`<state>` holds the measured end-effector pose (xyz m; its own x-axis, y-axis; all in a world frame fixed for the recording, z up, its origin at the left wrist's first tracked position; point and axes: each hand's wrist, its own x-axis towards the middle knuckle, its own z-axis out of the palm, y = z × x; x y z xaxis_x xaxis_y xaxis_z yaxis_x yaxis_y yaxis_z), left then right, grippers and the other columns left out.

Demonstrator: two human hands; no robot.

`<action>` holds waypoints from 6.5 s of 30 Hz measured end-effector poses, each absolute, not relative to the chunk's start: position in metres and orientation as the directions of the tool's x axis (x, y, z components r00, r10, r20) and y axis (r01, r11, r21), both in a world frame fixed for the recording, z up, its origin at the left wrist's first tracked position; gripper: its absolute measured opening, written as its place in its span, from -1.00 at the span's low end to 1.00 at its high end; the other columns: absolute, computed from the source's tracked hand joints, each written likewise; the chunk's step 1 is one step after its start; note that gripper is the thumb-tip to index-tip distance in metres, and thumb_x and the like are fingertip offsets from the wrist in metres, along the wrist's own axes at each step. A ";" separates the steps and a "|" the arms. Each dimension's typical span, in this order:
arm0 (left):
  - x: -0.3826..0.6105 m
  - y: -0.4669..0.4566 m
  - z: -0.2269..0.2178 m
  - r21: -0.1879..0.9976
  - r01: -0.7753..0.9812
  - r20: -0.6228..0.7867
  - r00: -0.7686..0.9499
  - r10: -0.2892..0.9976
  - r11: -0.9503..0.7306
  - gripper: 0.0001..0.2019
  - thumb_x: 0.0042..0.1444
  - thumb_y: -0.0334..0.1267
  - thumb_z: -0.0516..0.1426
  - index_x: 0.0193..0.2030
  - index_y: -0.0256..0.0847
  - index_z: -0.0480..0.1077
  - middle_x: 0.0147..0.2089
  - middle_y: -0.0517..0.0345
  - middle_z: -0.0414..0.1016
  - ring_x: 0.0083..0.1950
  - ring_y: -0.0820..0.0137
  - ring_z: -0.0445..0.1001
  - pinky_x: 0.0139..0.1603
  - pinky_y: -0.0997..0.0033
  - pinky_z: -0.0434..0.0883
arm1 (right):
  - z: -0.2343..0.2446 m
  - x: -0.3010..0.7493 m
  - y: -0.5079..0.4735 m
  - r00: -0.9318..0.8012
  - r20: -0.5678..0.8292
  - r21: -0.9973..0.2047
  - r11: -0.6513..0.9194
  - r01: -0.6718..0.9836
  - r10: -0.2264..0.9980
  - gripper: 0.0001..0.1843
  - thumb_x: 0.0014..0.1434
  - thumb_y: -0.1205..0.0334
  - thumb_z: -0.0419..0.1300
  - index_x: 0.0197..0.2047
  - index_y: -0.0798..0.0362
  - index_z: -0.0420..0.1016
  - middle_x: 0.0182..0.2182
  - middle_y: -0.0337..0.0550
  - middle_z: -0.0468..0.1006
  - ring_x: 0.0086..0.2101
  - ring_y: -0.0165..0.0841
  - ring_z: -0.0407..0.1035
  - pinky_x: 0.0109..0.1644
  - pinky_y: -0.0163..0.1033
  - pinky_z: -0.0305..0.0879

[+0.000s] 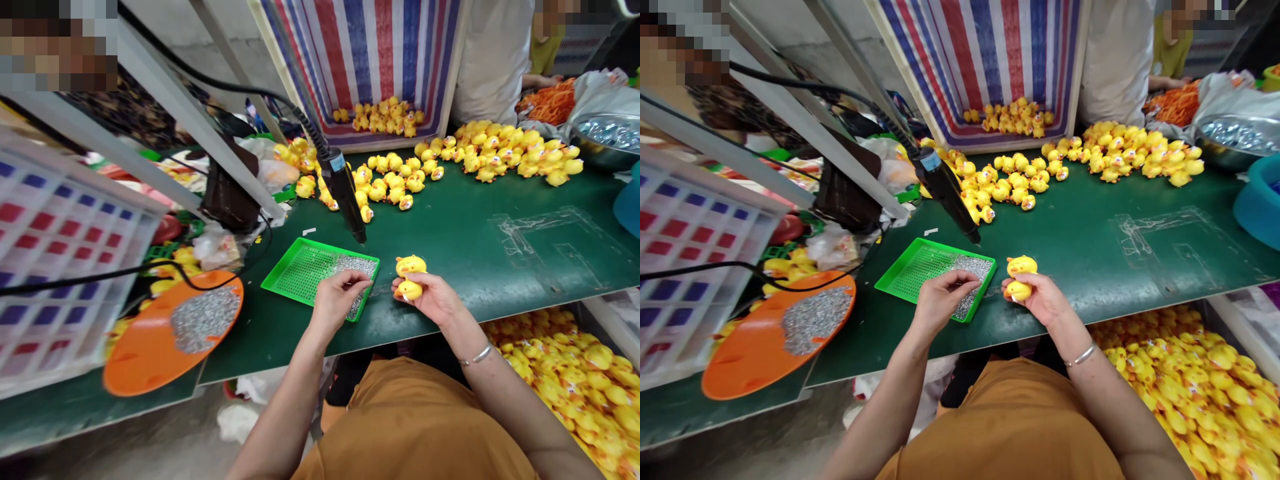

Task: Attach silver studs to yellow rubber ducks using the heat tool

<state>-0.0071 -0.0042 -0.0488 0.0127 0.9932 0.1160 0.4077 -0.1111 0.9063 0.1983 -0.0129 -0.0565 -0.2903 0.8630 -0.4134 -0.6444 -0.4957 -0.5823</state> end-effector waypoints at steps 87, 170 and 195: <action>0.032 -0.017 -0.039 0.724 0.473 0.479 0.179 0.859 -0.502 -0.91 0.13 -0.32 0.26 -0.34 -0.04 0.61 -0.29 0.14 0.56 -0.15 0.30 0.48 -0.05 0.23 0.41 | -0.044 0.185 -0.033 -0.355 -0.393 -0.689 -0.528 -0.496 0.848 -0.47 -0.38 0.41 0.53 -0.23 0.09 0.58 -0.40 -0.29 0.56 -0.42 -0.45 0.42 -0.27 -0.29 0.39; 0.093 -0.011 0.031 0.818 -0.322 0.438 -0.188 0.879 -0.476 -0.72 0.04 -0.10 0.33 -0.28 -0.16 0.36 -0.64 0.43 0.28 -0.68 0.55 0.33 -0.61 0.50 0.37 | -0.061 0.178 -0.031 -0.245 -0.436 -0.716 -0.499 -0.489 0.866 -0.74 -0.32 0.25 0.39 -0.49 0.14 0.50 -0.64 -0.16 0.55 -0.61 -0.33 0.43 -0.54 -0.26 0.42; 0.096 -0.003 0.020 0.809 -0.353 0.416 -0.223 0.881 -0.471 -0.74 0.04 -0.21 0.34 -0.22 -0.18 0.37 -0.59 0.41 0.36 -0.65 0.55 0.37 -0.56 0.50 0.40 | -0.090 0.198 0.003 -0.222 -0.442 -0.571 -0.463 -0.677 0.869 -0.53 -0.27 0.39 0.47 -0.22 0.05 0.50 -0.46 -0.30 0.60 -0.50 -0.38 0.48 -0.40 -0.22 0.53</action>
